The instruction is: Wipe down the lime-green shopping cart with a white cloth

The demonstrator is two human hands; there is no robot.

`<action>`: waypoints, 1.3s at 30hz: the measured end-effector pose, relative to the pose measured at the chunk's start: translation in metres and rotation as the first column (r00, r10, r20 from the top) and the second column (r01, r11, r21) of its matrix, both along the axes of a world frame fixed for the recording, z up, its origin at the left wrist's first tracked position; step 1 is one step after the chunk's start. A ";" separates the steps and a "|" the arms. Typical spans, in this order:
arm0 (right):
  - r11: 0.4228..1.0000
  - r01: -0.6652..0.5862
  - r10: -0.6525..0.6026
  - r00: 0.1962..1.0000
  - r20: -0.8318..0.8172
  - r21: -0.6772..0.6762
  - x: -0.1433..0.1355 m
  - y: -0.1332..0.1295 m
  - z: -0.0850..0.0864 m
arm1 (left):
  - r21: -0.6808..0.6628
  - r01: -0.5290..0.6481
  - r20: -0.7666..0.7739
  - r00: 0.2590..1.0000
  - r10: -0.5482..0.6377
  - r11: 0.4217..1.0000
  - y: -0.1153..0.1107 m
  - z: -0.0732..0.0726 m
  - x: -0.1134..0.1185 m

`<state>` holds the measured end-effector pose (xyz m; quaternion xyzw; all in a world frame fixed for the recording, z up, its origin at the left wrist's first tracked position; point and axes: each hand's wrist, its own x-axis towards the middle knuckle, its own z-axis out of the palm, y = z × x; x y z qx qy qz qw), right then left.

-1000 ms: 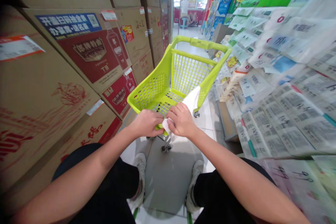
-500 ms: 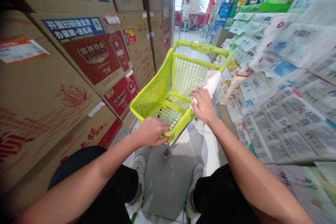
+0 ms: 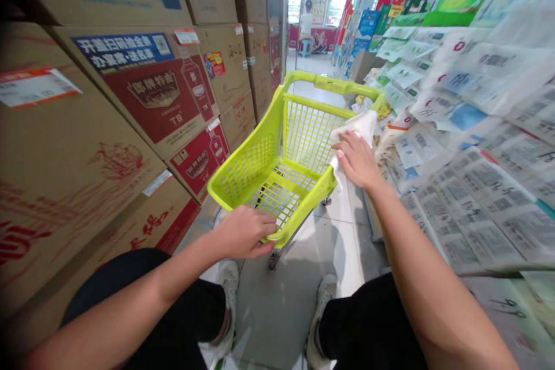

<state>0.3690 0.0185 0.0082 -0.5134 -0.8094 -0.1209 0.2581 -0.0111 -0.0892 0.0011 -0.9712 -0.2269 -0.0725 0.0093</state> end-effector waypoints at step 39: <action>0.970 0.207 -0.171 0.954 -0.247 0.127 0.021 0.041 0.008 | 0.065 0.016 0.071 0.997 -0.021 0.998 -0.020 -0.014 -0.006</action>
